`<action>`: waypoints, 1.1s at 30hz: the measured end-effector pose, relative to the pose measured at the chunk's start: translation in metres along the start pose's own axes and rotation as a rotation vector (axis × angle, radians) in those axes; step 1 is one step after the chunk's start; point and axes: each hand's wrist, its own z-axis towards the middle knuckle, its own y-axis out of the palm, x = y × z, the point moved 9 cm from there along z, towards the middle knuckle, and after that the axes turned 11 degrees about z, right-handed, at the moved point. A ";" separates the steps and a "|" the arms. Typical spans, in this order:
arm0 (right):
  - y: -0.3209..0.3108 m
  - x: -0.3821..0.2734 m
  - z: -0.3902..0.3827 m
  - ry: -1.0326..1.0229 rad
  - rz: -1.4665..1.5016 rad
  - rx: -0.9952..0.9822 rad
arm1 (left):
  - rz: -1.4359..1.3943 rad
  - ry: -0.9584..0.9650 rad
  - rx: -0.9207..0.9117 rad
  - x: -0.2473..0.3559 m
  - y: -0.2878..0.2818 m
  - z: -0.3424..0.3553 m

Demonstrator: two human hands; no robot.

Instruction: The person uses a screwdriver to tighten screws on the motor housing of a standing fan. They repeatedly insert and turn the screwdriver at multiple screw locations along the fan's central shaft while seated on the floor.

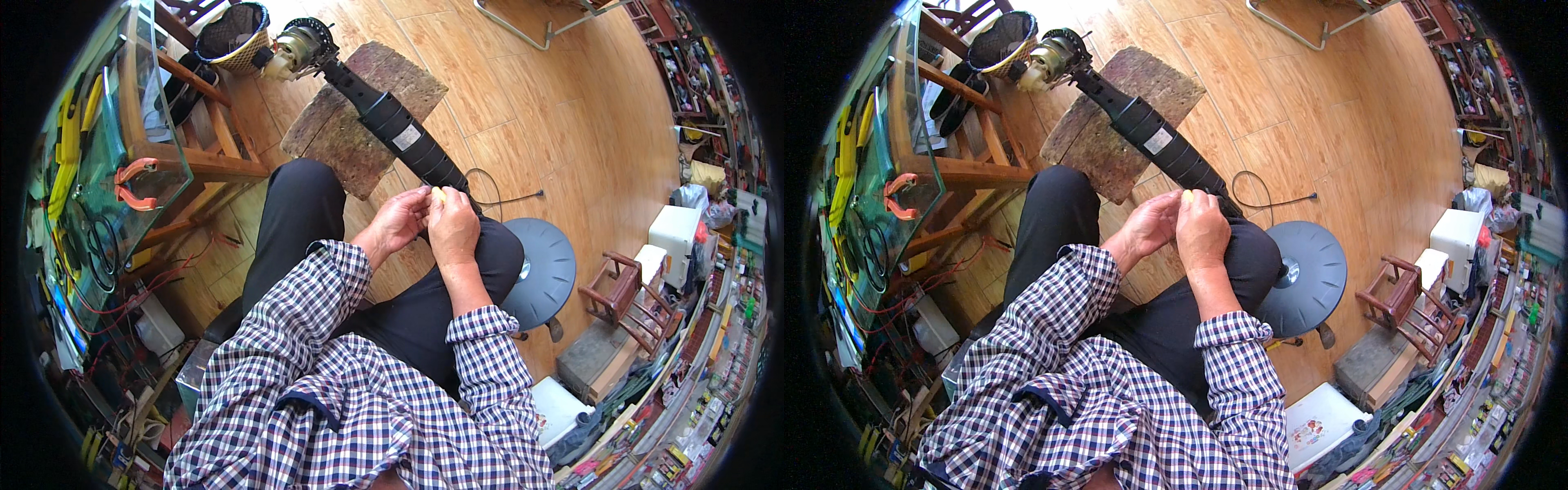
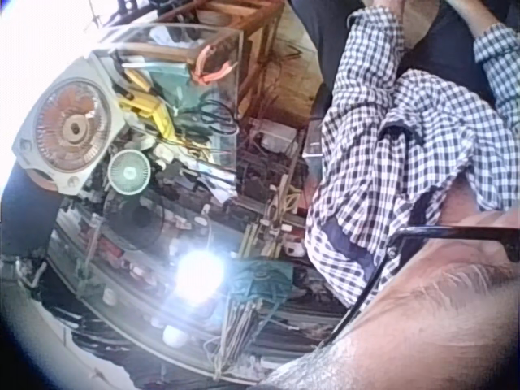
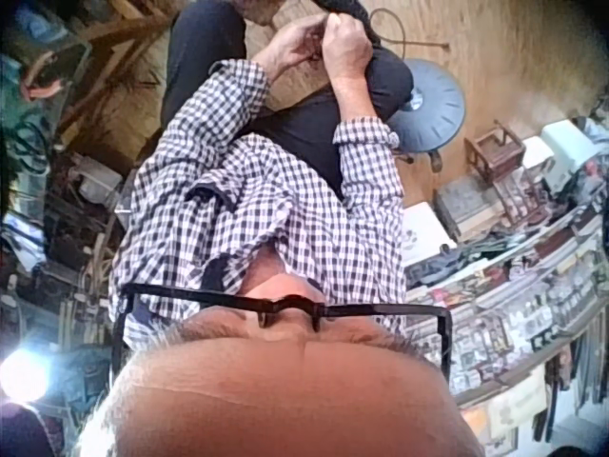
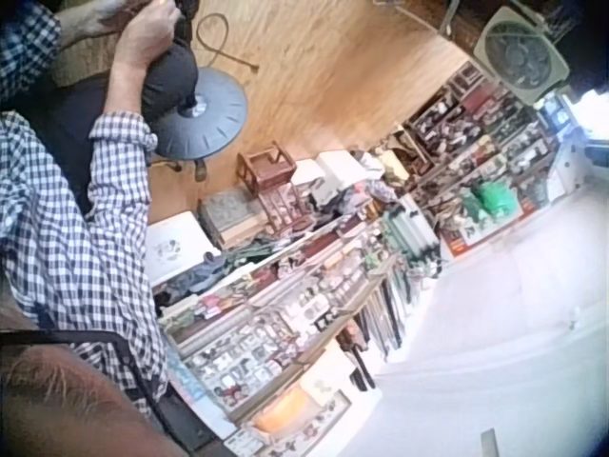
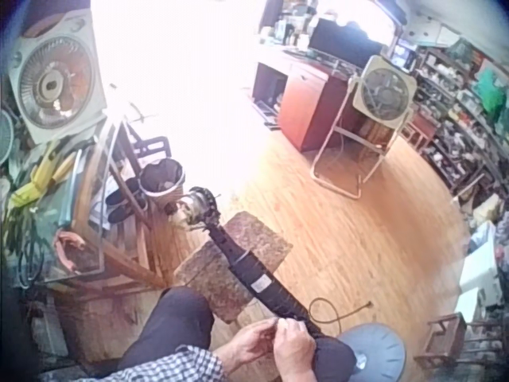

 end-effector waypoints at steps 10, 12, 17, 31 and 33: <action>0.017 -0.007 -0.007 -0.046 -0.198 -0.139 | -0.019 0.082 0.151 -0.001 -0.024 0.009; 0.015 -0.003 -0.008 -0.074 -0.189 -0.114 | 0.018 0.124 0.232 0.007 -0.020 0.003; 0.012 -0.003 -0.005 -0.060 -0.185 -0.127 | 0.064 0.127 0.234 0.011 -0.015 -0.001; 0.017 0.002 0.010 -0.089 -0.226 -0.170 | 0.150 0.025 0.233 0.003 -0.011 -0.007; 0.016 -0.001 0.014 -0.069 -0.268 -0.197 | 0.217 -0.012 0.248 0.002 -0.009 -0.011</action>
